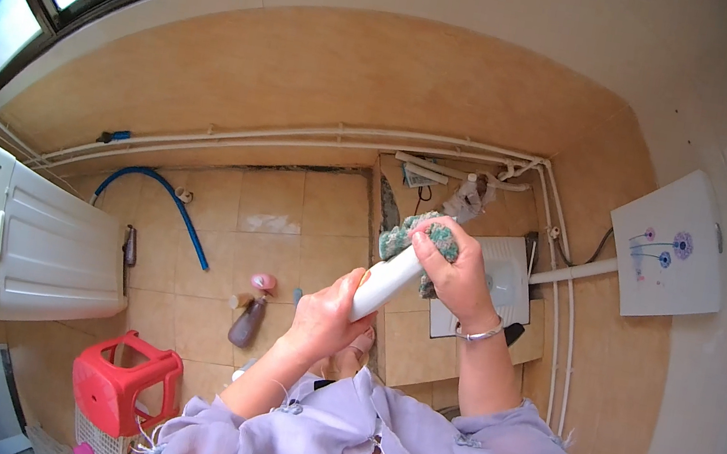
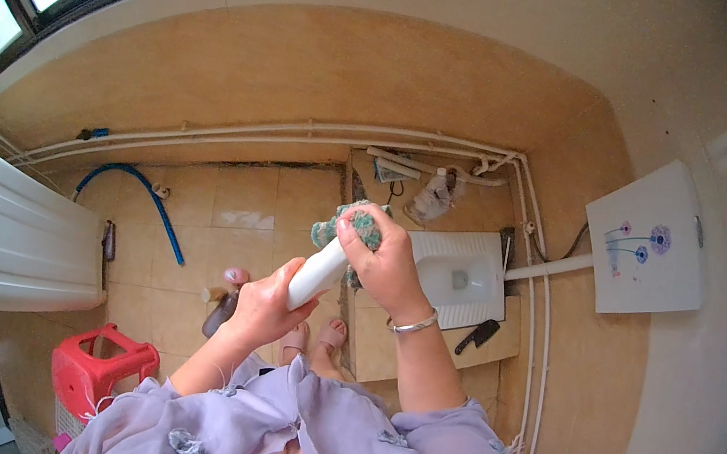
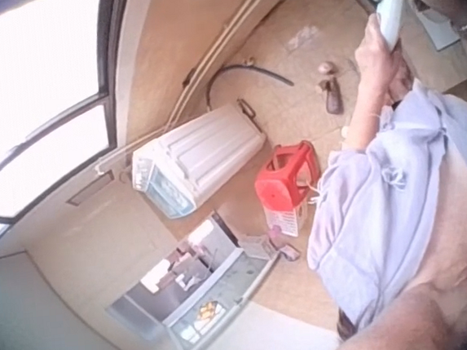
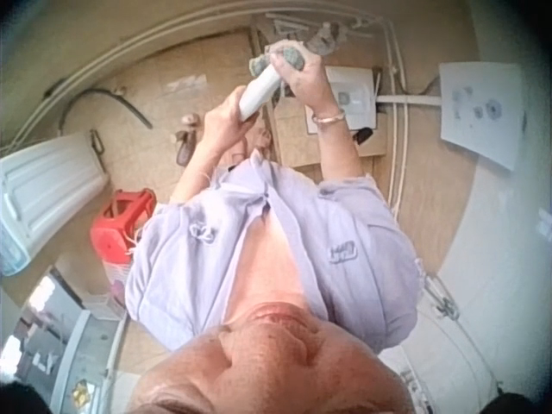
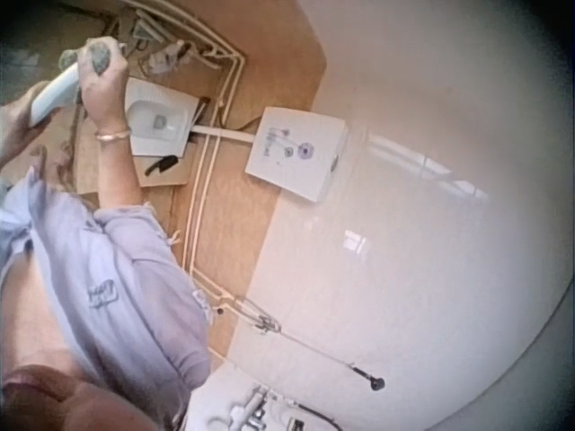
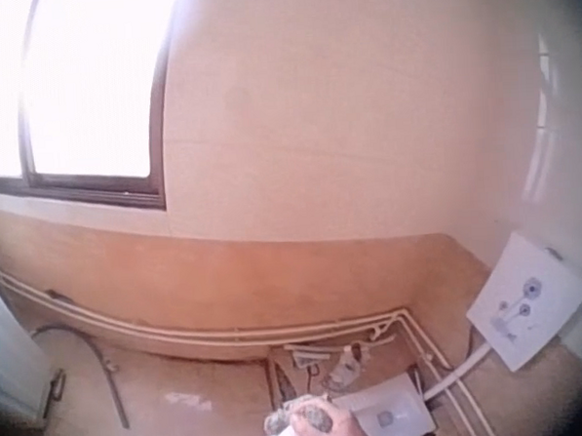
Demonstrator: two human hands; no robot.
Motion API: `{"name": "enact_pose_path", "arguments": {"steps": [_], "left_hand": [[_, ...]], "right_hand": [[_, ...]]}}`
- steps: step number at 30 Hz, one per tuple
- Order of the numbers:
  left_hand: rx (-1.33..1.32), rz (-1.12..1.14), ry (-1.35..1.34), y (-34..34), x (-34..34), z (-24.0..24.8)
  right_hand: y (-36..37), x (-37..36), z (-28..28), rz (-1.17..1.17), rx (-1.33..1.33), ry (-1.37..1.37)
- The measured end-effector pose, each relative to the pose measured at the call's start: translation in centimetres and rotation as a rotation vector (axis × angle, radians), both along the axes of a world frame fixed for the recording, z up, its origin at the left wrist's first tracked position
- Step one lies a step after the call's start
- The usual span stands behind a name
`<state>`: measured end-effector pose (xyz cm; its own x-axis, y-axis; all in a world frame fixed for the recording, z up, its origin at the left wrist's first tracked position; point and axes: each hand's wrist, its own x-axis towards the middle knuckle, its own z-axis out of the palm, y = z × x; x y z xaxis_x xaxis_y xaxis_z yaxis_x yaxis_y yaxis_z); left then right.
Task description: The person scrapes bathroom floor tiles with a cleaver and wipes the floor and a PVC pipe with a cloth and a cleaning agent.
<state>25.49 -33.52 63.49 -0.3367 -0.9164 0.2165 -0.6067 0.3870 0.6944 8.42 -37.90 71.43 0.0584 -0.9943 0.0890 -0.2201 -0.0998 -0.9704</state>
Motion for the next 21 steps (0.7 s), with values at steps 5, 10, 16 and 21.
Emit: {"name": "enact_pose_path", "arguments": {"steps": [5,10,16,21], "left_hand": [[0.093,-0.026,-0.006,1.3,-0.1,-0.8],[0.147,-0.005,0.067,1.6,-0.1,0.0],[0.098,-0.070,0.114,0.9,0.9,-0.1],[0.178,-0.077,0.121,1.0,1.5,0.4]], "right_hand": [[-1.3,0.0,0.6,0.035,0.222,0.241],[-1.7,1.0,0.0,0.015,0.210,0.081],[-1.7,1.4,-0.7,0.066,0.414,-0.848],[-0.1,1.2,-0.2,0.115,0.282,-0.734]]}}
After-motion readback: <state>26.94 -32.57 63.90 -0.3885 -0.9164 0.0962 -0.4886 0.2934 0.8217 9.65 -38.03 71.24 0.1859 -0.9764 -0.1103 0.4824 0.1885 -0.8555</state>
